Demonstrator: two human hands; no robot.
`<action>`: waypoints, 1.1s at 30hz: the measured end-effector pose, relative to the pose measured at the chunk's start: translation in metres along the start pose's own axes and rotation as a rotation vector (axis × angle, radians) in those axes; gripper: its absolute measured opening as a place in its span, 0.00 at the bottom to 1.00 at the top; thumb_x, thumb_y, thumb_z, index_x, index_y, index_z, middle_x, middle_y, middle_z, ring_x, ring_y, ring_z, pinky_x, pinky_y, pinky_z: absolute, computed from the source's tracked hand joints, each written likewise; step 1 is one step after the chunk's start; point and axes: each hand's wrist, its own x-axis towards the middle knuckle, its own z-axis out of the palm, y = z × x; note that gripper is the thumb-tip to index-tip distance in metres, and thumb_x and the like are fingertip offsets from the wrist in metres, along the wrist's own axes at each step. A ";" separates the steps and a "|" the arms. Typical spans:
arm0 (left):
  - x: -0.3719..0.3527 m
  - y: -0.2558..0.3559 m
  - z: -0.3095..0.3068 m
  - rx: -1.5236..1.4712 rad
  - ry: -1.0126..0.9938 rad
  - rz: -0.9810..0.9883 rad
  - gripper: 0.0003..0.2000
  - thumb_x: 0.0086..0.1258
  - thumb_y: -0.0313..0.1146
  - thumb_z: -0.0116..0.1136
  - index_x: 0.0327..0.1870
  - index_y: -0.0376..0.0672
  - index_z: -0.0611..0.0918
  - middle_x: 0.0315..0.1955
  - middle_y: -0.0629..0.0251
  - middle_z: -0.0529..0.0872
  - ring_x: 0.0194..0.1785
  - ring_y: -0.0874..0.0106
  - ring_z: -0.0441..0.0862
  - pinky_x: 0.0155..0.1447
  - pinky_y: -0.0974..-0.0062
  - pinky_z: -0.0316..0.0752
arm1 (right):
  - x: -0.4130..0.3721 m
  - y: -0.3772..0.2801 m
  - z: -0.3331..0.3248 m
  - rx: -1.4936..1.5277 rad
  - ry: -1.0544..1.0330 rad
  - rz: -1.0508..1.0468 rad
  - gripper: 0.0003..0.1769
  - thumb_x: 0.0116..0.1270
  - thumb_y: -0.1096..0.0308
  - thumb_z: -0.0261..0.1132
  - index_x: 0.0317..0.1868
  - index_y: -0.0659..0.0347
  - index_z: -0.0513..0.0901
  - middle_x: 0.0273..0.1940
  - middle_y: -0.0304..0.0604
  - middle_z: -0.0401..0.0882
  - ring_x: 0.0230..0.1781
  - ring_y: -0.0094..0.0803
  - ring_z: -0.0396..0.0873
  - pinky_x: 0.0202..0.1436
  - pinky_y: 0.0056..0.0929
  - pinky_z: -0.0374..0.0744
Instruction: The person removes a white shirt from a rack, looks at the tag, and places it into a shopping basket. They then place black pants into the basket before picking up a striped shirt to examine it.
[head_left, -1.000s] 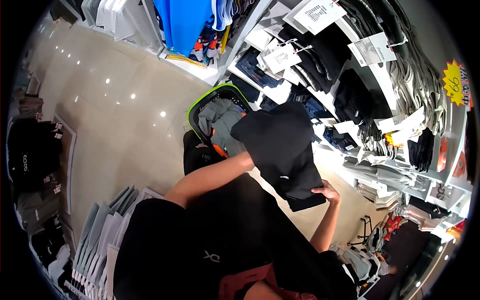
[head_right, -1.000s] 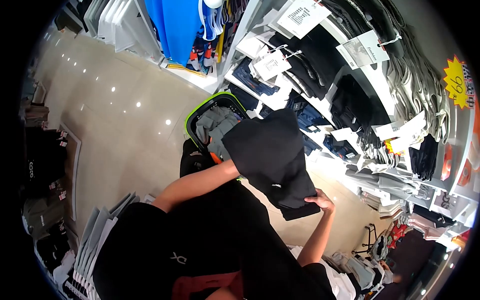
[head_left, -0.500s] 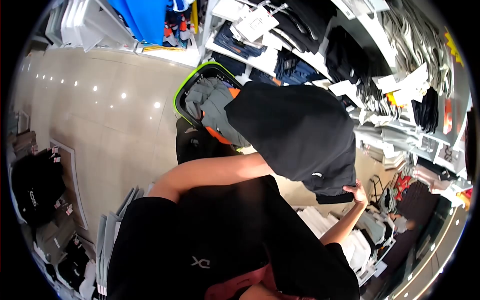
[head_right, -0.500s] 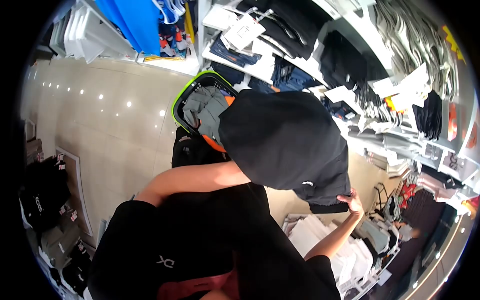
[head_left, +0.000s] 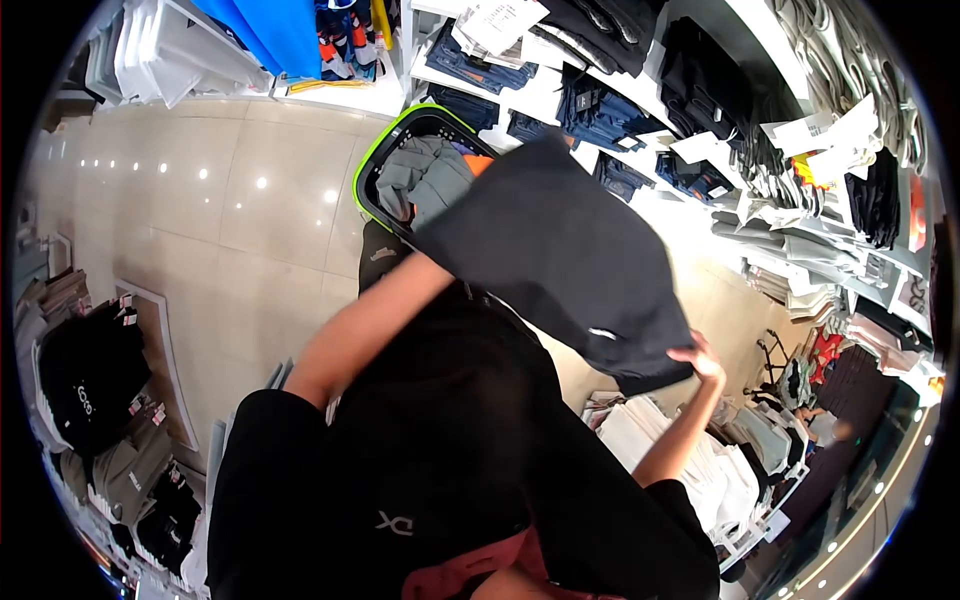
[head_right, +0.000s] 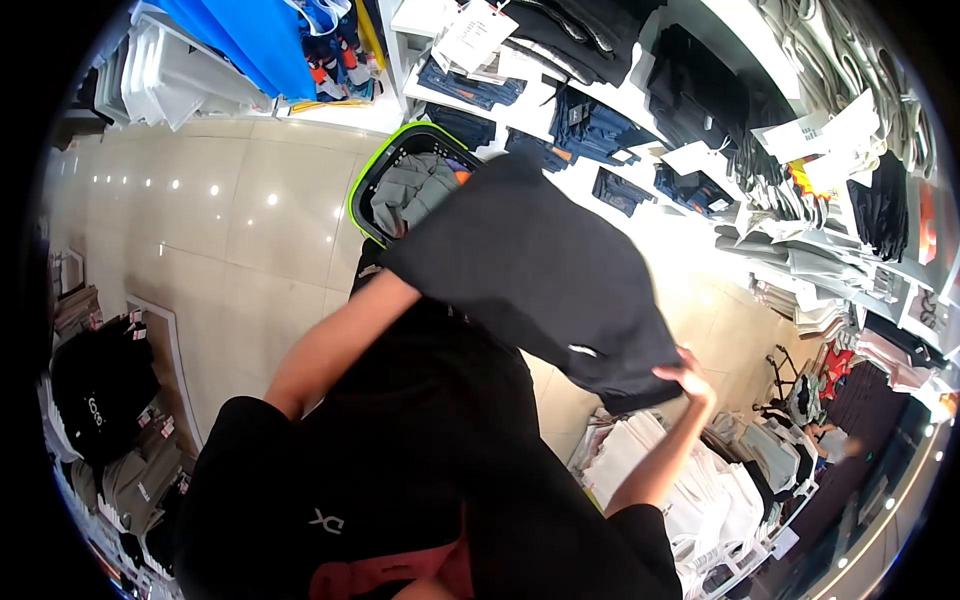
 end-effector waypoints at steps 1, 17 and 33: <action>0.001 0.013 -0.034 0.065 0.034 0.066 0.23 0.77 0.43 0.42 0.68 0.41 0.67 0.66 0.62 0.70 0.67 0.65 0.68 0.72 0.64 0.61 | 0.052 0.032 0.003 0.036 -0.148 -0.006 0.36 0.48 0.72 0.74 0.60 0.69 0.74 0.53 0.43 0.81 0.53 0.33 0.76 0.63 0.30 0.70; -0.044 0.053 -0.090 -0.560 0.081 0.224 0.22 0.78 0.44 0.40 0.66 0.43 0.70 0.64 0.63 0.73 0.66 0.64 0.70 0.71 0.63 0.63 | 0.152 -0.053 0.108 -0.140 -0.509 -0.092 0.34 0.54 0.68 0.71 0.62 0.71 0.73 0.57 0.46 0.78 0.59 0.35 0.74 0.68 0.32 0.66; -0.151 0.039 -0.200 0.002 0.757 -0.029 0.26 0.75 0.42 0.41 0.71 0.42 0.62 0.61 0.58 0.77 0.63 0.63 0.74 0.69 0.57 0.62 | 0.191 -0.149 0.231 -0.365 -0.494 -0.155 0.30 0.53 0.69 0.69 0.58 0.70 0.76 0.49 0.49 0.82 0.50 0.39 0.79 0.60 0.32 0.73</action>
